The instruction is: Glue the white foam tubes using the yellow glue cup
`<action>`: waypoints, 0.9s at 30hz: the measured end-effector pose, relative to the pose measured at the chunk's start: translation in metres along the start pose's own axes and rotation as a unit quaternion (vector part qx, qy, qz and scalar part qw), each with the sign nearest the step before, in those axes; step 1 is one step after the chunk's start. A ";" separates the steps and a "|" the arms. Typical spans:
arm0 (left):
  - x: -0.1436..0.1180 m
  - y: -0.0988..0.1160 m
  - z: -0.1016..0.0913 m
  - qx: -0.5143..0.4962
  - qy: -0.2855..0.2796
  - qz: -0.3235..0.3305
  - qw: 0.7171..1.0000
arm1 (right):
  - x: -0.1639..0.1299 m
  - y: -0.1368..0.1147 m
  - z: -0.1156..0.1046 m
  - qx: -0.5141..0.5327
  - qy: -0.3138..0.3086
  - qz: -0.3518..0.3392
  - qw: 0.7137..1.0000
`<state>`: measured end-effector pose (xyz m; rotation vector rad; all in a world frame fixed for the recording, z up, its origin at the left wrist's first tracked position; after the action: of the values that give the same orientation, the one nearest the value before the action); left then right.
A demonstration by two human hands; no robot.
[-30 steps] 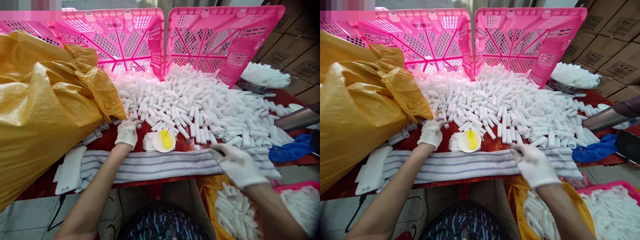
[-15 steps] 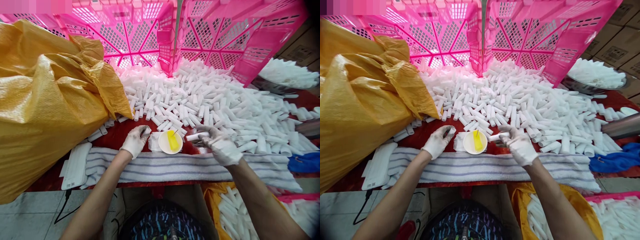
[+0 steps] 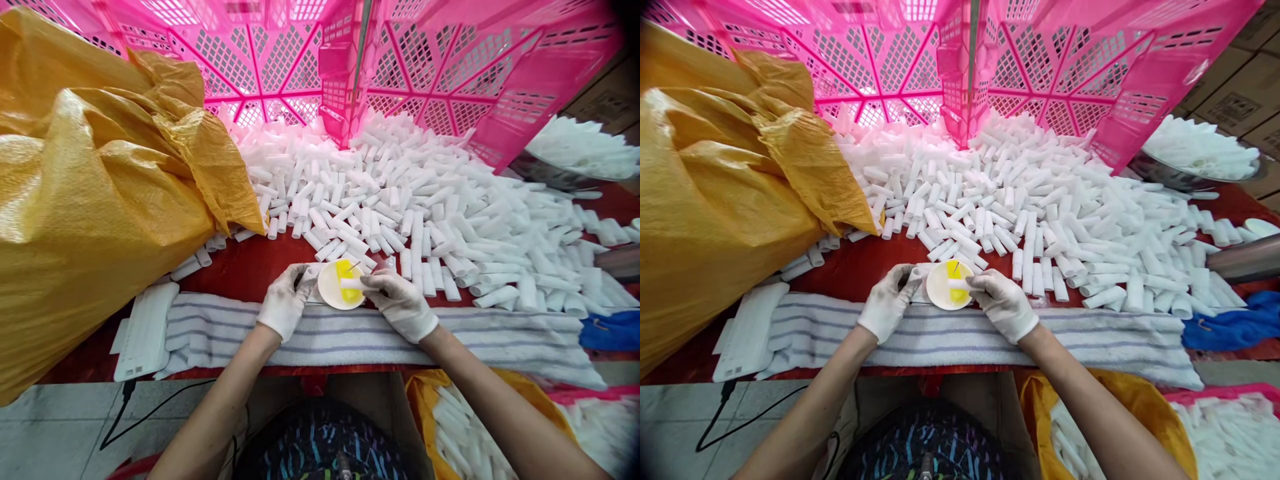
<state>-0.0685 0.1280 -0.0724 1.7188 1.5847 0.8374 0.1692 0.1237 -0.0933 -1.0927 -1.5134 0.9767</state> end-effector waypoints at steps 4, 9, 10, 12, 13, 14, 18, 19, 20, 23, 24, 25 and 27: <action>-0.002 -0.002 0.001 -0.040 0.014 -0.015 0.999 | -0.008 0.001 0.000 -0.030 -0.024 0.012 0.999; -0.004 0.001 0.003 -0.093 -0.008 -0.033 0.995 | -0.011 0.001 0.003 -0.037 -0.004 -0.003 0.999; -0.005 0.002 0.002 -0.096 -0.010 -0.038 0.995 | -0.011 0.001 0.003 -0.033 -0.006 -0.006 0.999; -0.007 0.004 0.001 -0.101 -0.017 -0.050 0.994 | -0.013 0.000 0.003 -0.041 -0.015 0.008 0.999; -0.008 0.005 0.000 -0.104 -0.022 -0.055 0.993 | -0.013 -0.001 0.003 -0.049 -0.016 0.017 0.999; -0.010 0.005 -0.001 -0.106 -0.029 -0.055 0.992 | -0.013 -0.002 0.002 -0.058 -0.014 0.023 0.998; -0.016 0.001 0.002 -0.100 -0.050 -0.030 0.993 | -0.012 -0.012 0.006 -0.044 0.000 -0.014 0.999; -0.017 -0.001 0.003 -0.098 -0.050 -0.026 0.994 | -0.011 -0.014 0.008 -0.024 0.000 -0.012 1.000; -0.018 -0.002 0.005 -0.101 -0.047 -0.026 0.993 | -0.011 -0.015 0.009 0.002 0.002 0.004 1.000; -0.019 -0.002 0.006 -0.120 -0.033 -0.038 0.991 | -0.014 -0.021 0.010 0.072 0.009 0.082 0.994; -0.020 -0.001 0.007 -0.127 -0.030 -0.040 0.991 | -0.017 -0.024 0.009 0.088 0.008 0.097 0.991; -0.021 0.002 0.007 -0.133 -0.030 -0.041 0.990 | -0.020 -0.028 0.008 0.097 0.006 0.106 0.990; -0.024 0.008 0.009 -0.138 -0.035 -0.036 0.989 | -0.026 -0.035 0.004 0.112 0.011 0.138 0.984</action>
<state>-0.0579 0.1029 -0.0723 1.4697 1.4025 0.9044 0.1625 0.0888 -0.0674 -1.1625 -1.2199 1.2880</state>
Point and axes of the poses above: each hand's wrist, its own x-axis towards the middle knuckle, its own z-axis out of the palm, y = z × x, the point moved 2 cm from there along x, towards the middle knuckle, and after that the axes turned 9 degrees about x, right-handed, at the moved point
